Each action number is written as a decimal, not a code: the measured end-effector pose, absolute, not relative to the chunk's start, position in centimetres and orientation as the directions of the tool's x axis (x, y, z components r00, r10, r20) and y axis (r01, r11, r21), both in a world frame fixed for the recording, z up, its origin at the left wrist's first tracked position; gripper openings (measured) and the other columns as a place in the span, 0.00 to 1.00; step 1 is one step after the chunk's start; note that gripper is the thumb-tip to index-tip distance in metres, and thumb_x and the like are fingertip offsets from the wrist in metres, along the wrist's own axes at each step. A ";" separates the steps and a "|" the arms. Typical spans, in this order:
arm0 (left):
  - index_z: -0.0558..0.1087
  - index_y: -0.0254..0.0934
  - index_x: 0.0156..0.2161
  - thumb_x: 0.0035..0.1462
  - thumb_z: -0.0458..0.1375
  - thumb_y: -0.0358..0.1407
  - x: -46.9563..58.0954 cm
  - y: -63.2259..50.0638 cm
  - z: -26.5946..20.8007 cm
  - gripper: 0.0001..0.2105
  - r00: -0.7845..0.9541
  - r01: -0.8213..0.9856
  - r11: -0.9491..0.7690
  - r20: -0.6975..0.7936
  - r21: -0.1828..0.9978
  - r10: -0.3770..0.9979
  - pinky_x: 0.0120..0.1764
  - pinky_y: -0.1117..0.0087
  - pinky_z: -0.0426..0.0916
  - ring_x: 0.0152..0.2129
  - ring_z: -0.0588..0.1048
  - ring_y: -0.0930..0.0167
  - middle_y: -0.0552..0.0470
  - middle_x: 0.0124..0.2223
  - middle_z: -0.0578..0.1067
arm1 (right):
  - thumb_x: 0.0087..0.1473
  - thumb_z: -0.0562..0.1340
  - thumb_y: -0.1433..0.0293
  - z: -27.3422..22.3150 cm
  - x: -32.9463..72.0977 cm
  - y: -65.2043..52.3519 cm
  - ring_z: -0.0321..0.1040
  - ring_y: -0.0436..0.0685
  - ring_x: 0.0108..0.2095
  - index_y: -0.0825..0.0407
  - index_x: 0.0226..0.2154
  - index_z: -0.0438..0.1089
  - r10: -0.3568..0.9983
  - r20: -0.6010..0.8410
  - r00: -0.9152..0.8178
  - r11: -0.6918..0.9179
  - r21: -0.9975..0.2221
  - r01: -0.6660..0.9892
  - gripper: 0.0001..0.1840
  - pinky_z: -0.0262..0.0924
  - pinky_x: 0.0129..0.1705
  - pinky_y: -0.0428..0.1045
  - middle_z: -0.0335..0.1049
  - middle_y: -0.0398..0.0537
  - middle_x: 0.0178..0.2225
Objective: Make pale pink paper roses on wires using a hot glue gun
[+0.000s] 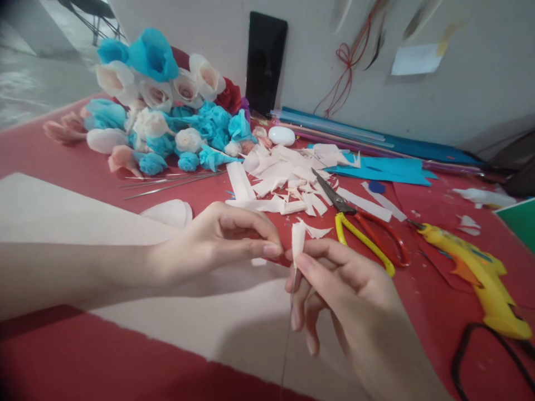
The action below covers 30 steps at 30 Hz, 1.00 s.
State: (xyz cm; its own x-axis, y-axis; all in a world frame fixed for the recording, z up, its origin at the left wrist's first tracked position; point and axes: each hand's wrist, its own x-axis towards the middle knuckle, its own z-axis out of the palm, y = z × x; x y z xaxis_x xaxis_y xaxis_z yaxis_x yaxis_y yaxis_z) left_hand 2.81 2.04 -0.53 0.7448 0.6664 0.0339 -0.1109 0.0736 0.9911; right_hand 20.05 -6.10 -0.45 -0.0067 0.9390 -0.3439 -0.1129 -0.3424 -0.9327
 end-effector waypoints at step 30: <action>0.73 0.30 0.28 0.50 0.59 0.29 2.9 1.9 -0.8 0.04 0.734 -0.121 0.071 0.041 0.990 0.678 0.31 0.86 0.66 0.26 0.70 0.82 0.56 0.28 0.72 | 0.47 0.64 0.60 -0.4 20.1 -6.1 0.62 0.49 0.16 0.48 0.22 0.72 0.984 -0.167 0.054 -0.174 -0.974 0.147 0.10 0.59 0.14 0.40 0.66 0.44 0.19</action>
State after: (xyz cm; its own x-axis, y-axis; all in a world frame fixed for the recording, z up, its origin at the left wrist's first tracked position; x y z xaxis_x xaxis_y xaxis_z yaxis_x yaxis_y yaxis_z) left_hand 2.93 1.88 -0.80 0.7338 0.6781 0.0405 -0.1205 0.0713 0.9901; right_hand 20.05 -6.10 -0.43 0.0543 0.9844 -0.1672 0.1470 -0.1735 -0.9738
